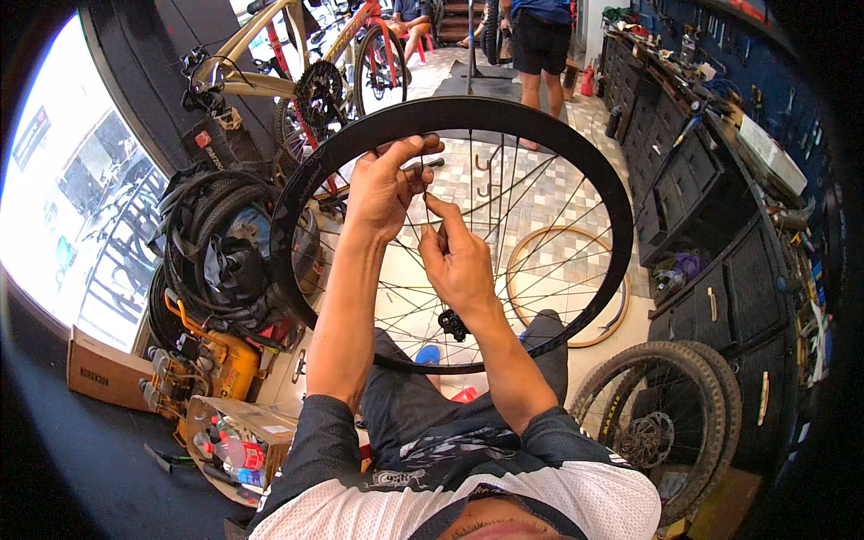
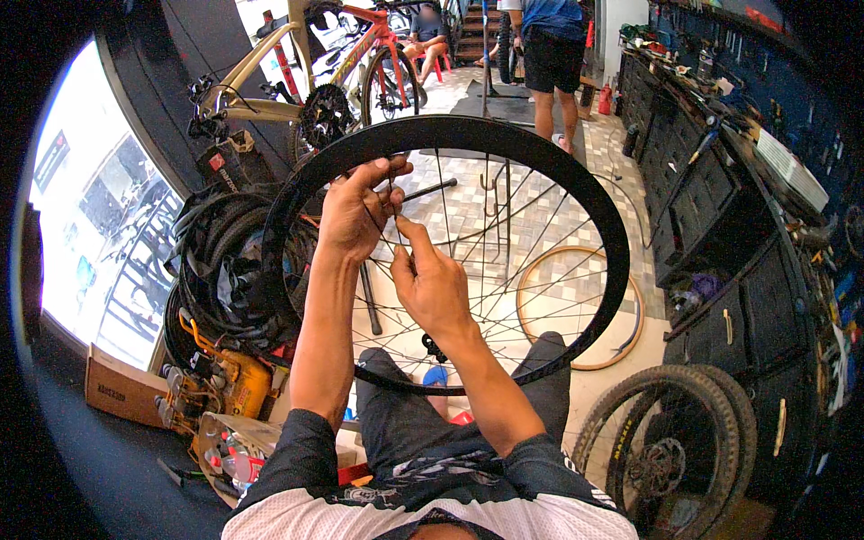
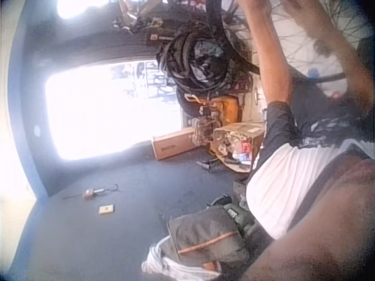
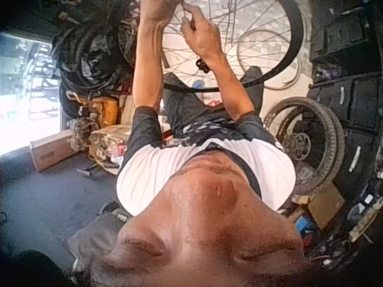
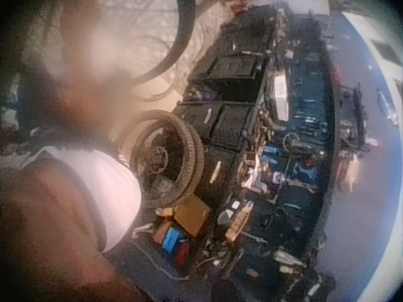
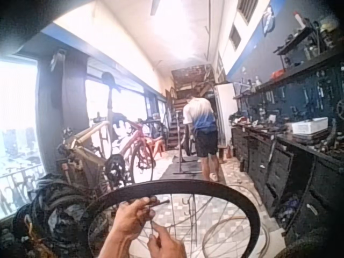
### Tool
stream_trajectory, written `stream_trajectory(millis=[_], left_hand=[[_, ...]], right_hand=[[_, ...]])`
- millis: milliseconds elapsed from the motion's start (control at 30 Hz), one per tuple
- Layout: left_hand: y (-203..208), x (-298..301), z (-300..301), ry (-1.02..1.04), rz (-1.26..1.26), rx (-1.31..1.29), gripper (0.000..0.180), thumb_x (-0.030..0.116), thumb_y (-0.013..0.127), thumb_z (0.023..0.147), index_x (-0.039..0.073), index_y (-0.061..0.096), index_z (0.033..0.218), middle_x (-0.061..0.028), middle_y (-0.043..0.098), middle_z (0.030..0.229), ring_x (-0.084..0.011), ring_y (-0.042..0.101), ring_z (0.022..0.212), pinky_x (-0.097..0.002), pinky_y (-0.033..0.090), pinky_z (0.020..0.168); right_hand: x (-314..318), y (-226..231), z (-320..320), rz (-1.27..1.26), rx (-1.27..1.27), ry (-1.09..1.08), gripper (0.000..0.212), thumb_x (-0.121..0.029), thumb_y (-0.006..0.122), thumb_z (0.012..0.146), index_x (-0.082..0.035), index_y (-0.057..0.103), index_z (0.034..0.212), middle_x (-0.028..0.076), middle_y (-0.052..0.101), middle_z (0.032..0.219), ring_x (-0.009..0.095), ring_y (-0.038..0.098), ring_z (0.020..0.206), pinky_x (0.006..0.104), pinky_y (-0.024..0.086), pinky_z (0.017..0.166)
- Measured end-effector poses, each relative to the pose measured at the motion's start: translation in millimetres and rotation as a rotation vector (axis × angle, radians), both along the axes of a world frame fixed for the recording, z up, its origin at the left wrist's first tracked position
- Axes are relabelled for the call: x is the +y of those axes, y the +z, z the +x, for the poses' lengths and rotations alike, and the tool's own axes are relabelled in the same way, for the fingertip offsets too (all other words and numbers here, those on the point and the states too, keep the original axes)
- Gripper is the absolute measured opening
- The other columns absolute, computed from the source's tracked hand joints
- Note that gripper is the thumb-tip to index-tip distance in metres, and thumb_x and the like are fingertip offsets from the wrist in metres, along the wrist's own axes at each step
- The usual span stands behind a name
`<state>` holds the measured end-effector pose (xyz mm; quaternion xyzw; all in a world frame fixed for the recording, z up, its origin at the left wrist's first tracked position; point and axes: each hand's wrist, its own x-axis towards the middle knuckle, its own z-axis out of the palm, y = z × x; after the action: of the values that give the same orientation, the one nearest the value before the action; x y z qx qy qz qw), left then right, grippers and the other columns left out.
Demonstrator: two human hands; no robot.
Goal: The person threads and tensions spokes on a bicycle wheel rim, rotating the wheel to access different sections. They manipulate the hub and spokes by hand, occasionally adjusting the rim position while working in a bicycle repair shop.
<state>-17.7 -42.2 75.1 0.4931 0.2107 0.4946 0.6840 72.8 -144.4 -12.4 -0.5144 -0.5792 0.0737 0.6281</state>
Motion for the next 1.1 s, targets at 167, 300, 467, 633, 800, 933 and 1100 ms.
stream_trajectory(millis=[167, 300, 467, 633, 800, 933, 1100], left_hand=[[-5, -3, 5, 0.192, 0.08, 0.035, 0.021, 0.015, 0.077, 0.093, 0.001, 0.073, 0.107, -0.0099, 0.074, 0.105, -0.0138, 0.062, 0.073, -0.0262, 0.054, 0.065], [-7, 2, 3, 0.155, 0.053, 0.027, 0.023, 0.017, 0.076, 0.093, 0.001, 0.072, 0.109, -0.0105, 0.075, 0.103, -0.0135, 0.063, 0.073, -0.0262, 0.054, 0.065], [-3, 1, -1, 0.045, 0.052, 0.002, 0.019, 0.017, 0.074, 0.094, 0.002, 0.073, 0.105, -0.0098, 0.076, 0.103, -0.0149, 0.066, 0.077, -0.0291, 0.055, 0.071], [-19, 14, -4, 0.135, 0.013, -0.126, 0.022, 0.016, 0.063, 0.098, 0.001, 0.068, 0.114, -0.0099, 0.075, 0.108, -0.0228, 0.071, 0.092, -0.0364, 0.052, 0.085], [-36, 4, 6, 0.423, 0.24, 0.019, 0.031, 0.019, 0.064, 0.098, 0.003, 0.064, 0.125, -0.0085, 0.071, 0.122, -0.0219, 0.067, 0.111, -0.0358, 0.047, 0.09], [-44, -17, 15, 0.433, 0.349, 0.05, 0.063, 0.013, 0.067, 0.1, -0.006, 0.039, 0.153, -0.0185, 0.06, 0.14, -0.0235, 0.058, 0.128, -0.0372, 0.044, 0.108], [-42, -17, 1, 0.439, 0.414, 0.144, 0.069, 0.013, 0.07, 0.099, -0.013, 0.037, 0.154, -0.0216, 0.055, 0.144, -0.0259, 0.057, 0.13, -0.0372, 0.043, 0.114]], right_hand=[[-3, 4, 2, -0.101, -0.015, 0.026, 0.038, -0.014, 0.062, 0.1, -0.008, 0.058, 0.137, 0.025, 0.074, 0.091, 0.042, 0.074, 0.079, 0.0497, 0.056, 0.067], [-1, 2, -2, -0.062, 0.011, 0.025, 0.038, -0.014, 0.062, 0.099, -0.008, 0.059, 0.137, 0.024, 0.073, 0.087, 0.042, 0.074, 0.076, 0.0502, 0.055, 0.065], [0, 2, -1, -0.102, 0.007, 0.017, 0.038, -0.017, 0.064, 0.1, -0.01, 0.058, 0.137, 0.022, 0.073, 0.085, 0.04, 0.073, 0.074, 0.0495, 0.055, 0.065], [-17, 0, 13, -0.109, -0.08, -0.047, 0.041, -0.025, 0.069, 0.1, -0.01, 0.062, 0.137, 0.017, 0.072, 0.081, 0.033, 0.072, 0.07, 0.0447, 0.056, 0.065], [-82, -25, 94, 0.099, 0.064, -0.388, 0.036, -0.016, 0.072, 0.1, -0.006, 0.067, 0.134, 0.0, 0.06, 0.094, 0.009, 0.055, 0.083, 0.0264, 0.048, 0.072], [-108, -110, 215, 0.205, 0.141, -0.721, 0.049, -0.032, 0.063, 0.108, 0.0, 0.054, 0.144, 0.007, 0.062, 0.108, 0.015, 0.057, 0.094, 0.0281, 0.047, 0.079], [-120, -254, 262, -0.19, 0.714, -0.152, 0.08, -0.071, 0.043, 0.104, -0.003, 0.053, 0.145, 0.013, 0.068, 0.126, 0.021, 0.067, 0.109, 0.0349, 0.053, 0.092]])
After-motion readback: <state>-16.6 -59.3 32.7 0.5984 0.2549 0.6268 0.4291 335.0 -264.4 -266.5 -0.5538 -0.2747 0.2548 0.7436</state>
